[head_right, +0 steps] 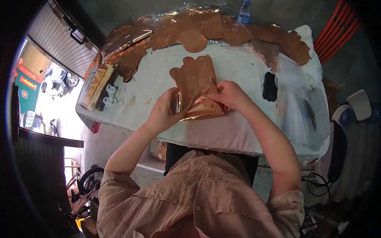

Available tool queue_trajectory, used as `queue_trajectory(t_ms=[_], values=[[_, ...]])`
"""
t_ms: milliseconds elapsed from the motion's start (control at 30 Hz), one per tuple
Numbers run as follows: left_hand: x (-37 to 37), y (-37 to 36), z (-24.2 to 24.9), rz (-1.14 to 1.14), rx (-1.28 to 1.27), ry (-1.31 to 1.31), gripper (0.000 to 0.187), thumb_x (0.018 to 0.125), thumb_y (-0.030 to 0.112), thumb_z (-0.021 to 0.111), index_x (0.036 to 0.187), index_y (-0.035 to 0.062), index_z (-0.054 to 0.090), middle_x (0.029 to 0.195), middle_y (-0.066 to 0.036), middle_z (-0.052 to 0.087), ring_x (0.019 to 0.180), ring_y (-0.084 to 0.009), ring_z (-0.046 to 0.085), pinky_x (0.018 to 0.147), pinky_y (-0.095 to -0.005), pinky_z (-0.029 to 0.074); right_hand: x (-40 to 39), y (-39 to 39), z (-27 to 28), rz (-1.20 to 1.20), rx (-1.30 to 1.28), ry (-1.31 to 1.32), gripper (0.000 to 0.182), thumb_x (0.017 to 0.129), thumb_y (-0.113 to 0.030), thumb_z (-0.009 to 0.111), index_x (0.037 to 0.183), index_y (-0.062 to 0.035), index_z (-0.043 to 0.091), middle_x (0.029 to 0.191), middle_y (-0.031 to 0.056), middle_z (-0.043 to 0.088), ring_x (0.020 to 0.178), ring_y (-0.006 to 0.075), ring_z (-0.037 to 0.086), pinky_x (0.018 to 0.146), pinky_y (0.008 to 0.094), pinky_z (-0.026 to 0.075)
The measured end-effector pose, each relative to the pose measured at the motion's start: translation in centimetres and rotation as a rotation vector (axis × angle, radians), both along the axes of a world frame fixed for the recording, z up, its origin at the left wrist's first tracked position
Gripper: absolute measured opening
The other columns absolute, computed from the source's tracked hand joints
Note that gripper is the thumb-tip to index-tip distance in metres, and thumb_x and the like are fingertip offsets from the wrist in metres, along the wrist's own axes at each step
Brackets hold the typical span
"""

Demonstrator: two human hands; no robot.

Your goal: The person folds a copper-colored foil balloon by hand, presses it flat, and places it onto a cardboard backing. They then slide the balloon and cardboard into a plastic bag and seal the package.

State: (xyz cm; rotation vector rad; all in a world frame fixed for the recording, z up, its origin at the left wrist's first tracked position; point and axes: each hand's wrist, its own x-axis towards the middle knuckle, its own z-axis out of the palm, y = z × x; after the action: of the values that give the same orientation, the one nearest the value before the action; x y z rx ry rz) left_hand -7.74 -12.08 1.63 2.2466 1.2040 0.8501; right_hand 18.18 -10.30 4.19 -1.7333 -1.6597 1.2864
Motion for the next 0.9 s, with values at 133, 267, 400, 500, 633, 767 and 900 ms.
queue_trajectory(t_ms=[133, 267, 400, 500, 633, 767, 900], values=[[0.1, 0.0, 0.0, 0.015, -0.009, 0.010, 0.064, 0.071, 0.015, 0.077, 0.124, 0.0028, 0.043, 0.098, -0.017, 0.060, 0.095, -0.0368, 0.059, 0.086, -0.0441, 0.047, 0.0, -1.5, 0.3, -0.031, 0.414, -0.255, 0.024, 0.085, -0.018, 0.070, 0.096, -0.0014, 0.056, 0.072, 0.0061, 0.062, 0.066, 0.0195, 0.063, 0.058, 0.0331, 0.050], [0.2, -0.2, 0.3, 0.021, 0.021, 0.032, 0.063, 0.071, 0.015, 0.076, 0.123, 0.0025, 0.042, 0.099, -0.017, 0.059, 0.096, -0.0366, 0.058, 0.086, -0.0441, 0.047, -1.5, -3.2, -1.1, 0.247, 0.896, -0.343, 0.026, 0.084, -0.014, 0.066, 0.106, -0.0019, 0.060, 0.115, 0.0122, 0.058, 0.106, 0.0324, 0.057, 0.090, 0.0431, 0.047], [0.4, -0.2, 0.4, 0.020, -0.029, 0.003, 0.062, 0.072, 0.013, 0.076, 0.123, 0.0025, 0.043, 0.100, -0.017, 0.059, 0.097, -0.0358, 0.058, 0.085, -0.0438, 0.046, -3.1, -3.5, -2.5, 0.367, 0.998, -0.429, 0.041, 0.088, -0.019, 0.060, 0.123, 0.0013, 0.055, 0.131, 0.0167, 0.052, 0.126, 0.0344, 0.046, 0.108, 0.0445, 0.035], [0.4, -0.2, 0.4, 0.026, -0.029, 0.014, 0.062, 0.072, 0.012, 0.076, 0.124, 0.0020, 0.043, 0.102, -0.017, 0.059, 0.098, -0.0356, 0.057, 0.086, -0.0436, 0.046, -3.1, -3.2, -3.1, 0.457, 0.824, -0.465, 0.054, 0.092, -0.024, 0.054, 0.137, 0.0041, 0.044, 0.146, 0.0195, 0.039, 0.140, 0.0343, 0.030, 0.118, 0.0451, 0.020], [0.4, -0.1, 0.1, 0.023, -0.008, 0.020, 0.064, 0.073, 0.013, 0.076, 0.126, 0.0009, 0.042, 0.105, -0.017, 0.058, 0.100, -0.0360, 0.057, 0.089, -0.0436, 0.045, -2.9, -3.2, -3.6, 0.502, 0.754, -0.508, 0.062, 0.094, -0.031, 0.052, 0.143, 0.0034, 0.035, 0.152, 0.0196, 0.030, 0.144, 0.0329, 0.023, 0.119, 0.0445, 0.015], [0.3, -0.1, 0.2, 0.006, -0.078, 0.008, 0.064, 0.073, 0.013, 0.076, 0.126, 0.0004, 0.042, 0.106, -0.017, 0.058, 0.101, -0.0364, 0.056, 0.090, -0.0439, 0.045, -2.9, -3.6, -3.8, 0.496, 0.734, -0.545, 0.068, 0.095, -0.037, 0.050, 0.147, 0.0029, 0.028, 0.154, 0.0189, 0.025, 0.145, 0.0317, 0.020, 0.120, 0.0438, 0.012], [0.3, -0.2, 0.0, 0.013, -0.026, 0.013, 0.064, 0.075, 0.011, 0.075, 0.128, 0.0007, 0.041, 0.106, -0.018, 0.058, 0.100, -0.0361, 0.056, 0.089, -0.0435, 0.045, -3.0, -3.7, -3.8, 0.503, 0.762, -0.651, 0.071, 0.096, -0.040, 0.047, 0.148, 0.0024, 0.025, 0.156, 0.0186, 0.022, 0.146, 0.0311, 0.018, 0.120, 0.0435, 0.010]])
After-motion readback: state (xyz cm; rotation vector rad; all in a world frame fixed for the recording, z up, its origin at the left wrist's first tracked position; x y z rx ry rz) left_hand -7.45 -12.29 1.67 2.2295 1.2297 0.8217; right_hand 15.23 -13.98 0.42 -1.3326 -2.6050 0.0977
